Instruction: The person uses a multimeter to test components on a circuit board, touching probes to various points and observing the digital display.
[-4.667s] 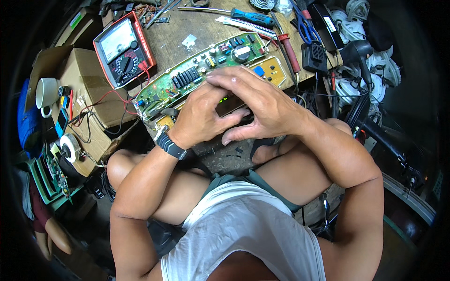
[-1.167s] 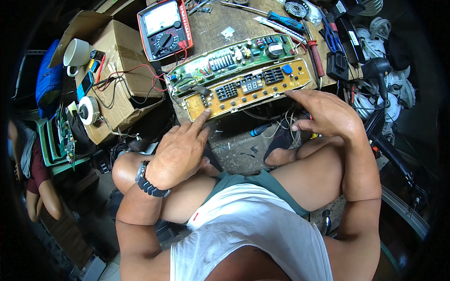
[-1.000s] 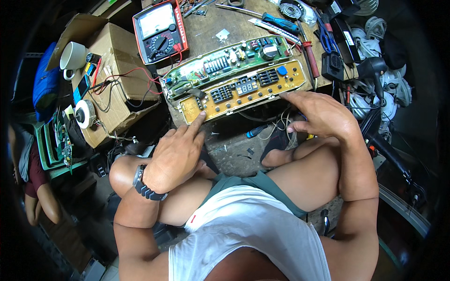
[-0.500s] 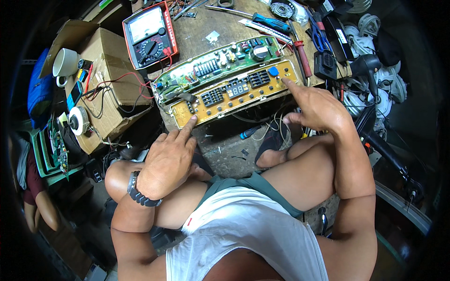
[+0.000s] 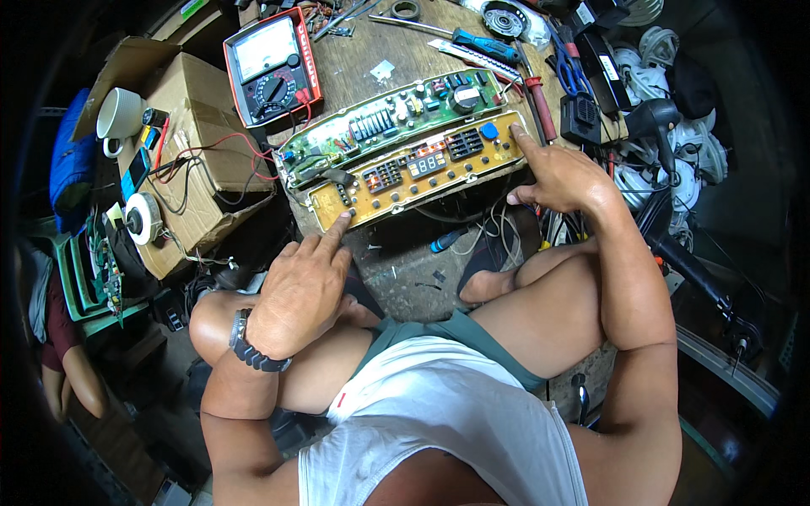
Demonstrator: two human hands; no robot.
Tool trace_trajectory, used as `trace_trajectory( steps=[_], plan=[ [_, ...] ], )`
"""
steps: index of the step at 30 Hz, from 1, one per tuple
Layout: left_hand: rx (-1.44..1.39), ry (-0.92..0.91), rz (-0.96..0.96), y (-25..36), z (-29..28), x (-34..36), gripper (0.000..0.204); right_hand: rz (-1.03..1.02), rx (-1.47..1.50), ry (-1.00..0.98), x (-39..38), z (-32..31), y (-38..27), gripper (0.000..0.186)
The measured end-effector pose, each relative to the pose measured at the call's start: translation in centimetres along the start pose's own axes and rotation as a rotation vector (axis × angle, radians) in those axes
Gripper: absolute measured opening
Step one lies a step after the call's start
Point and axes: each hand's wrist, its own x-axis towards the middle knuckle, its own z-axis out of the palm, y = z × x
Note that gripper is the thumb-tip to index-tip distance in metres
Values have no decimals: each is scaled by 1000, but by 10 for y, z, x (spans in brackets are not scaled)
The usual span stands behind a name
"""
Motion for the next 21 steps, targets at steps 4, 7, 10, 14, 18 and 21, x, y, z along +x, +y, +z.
trace_trajectory(
  steps=[4,7,10,14,18,21],
  plan=[
    [2,-15,-2,0,-1,-1,64,-11,0,85,-6,-2,-3,114],
    [-1,-17,0,0,1,-1,64,-50,24,102,-19,-9,-16,112],
    [11,-28,-7,-2,11,1,66,-128,128,82,-25,-7,-21,114],
    [0,-4,-7,2,5,2,68,-194,100,101,-24,-5,-20,112],
    [-11,17,-9,1,1,1,69,-208,93,107,-21,-4,-15,111],
    [-21,-5,-8,4,0,5,70,-174,96,62,-25,-7,-15,111]
  ],
)
